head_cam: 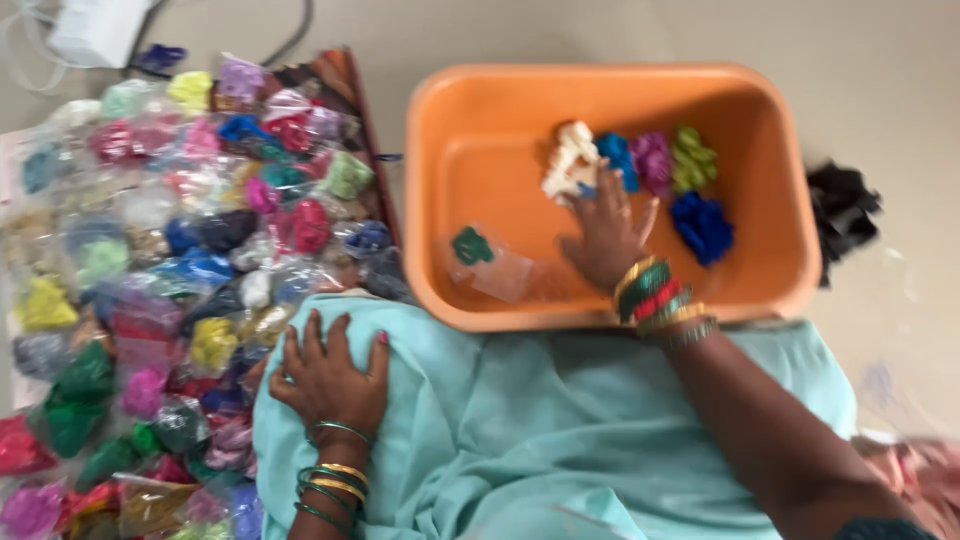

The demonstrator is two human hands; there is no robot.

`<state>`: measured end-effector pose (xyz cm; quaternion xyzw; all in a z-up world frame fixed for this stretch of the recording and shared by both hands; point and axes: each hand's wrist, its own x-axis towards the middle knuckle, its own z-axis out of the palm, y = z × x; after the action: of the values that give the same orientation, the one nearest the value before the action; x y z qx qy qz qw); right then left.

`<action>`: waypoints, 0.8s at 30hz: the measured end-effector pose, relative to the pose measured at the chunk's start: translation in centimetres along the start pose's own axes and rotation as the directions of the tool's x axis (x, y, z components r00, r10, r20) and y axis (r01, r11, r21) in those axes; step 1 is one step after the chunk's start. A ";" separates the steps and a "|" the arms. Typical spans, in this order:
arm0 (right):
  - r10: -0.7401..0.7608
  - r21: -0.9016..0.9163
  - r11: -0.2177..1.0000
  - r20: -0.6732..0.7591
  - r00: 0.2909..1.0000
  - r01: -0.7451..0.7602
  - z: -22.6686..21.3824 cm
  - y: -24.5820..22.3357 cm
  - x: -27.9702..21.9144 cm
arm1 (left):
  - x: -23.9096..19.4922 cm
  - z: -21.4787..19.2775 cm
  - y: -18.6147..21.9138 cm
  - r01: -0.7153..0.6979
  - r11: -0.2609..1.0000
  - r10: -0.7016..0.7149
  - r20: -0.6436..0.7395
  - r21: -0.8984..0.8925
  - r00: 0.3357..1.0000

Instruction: Tying bundles of colored synthetic hair into knots and placing them into a collection bin.

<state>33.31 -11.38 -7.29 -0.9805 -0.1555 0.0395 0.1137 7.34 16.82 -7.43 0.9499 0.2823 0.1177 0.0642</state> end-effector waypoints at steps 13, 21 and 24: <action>0.067 -0.130 0.989 -0.055 0.996 -0.074 -9.6 0.5 -28.0 | -1.5 0.9 -1.0 -0.117 0.991 0.111 -0.095 -0.061 0.989; -0.024 -0.286 0.957 0.078 0.997 0.046 -7.0 0.2 -25.2 | -2.4 0.7 6.3 -0.672 0.733 0.676 0.226 -0.105 0.701; -0.237 -0.206 0.945 0.096 0.967 0.253 -4.8 -1.9 -21.6 | -4.3 3.3 8.3 -0.645 0.703 0.709 0.363 -0.300 0.604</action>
<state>12.83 -17.42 -1.31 -0.9581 -0.2834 0.0420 0.0048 9.07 7.35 -9.88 0.9782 -0.1310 -0.0721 0.1443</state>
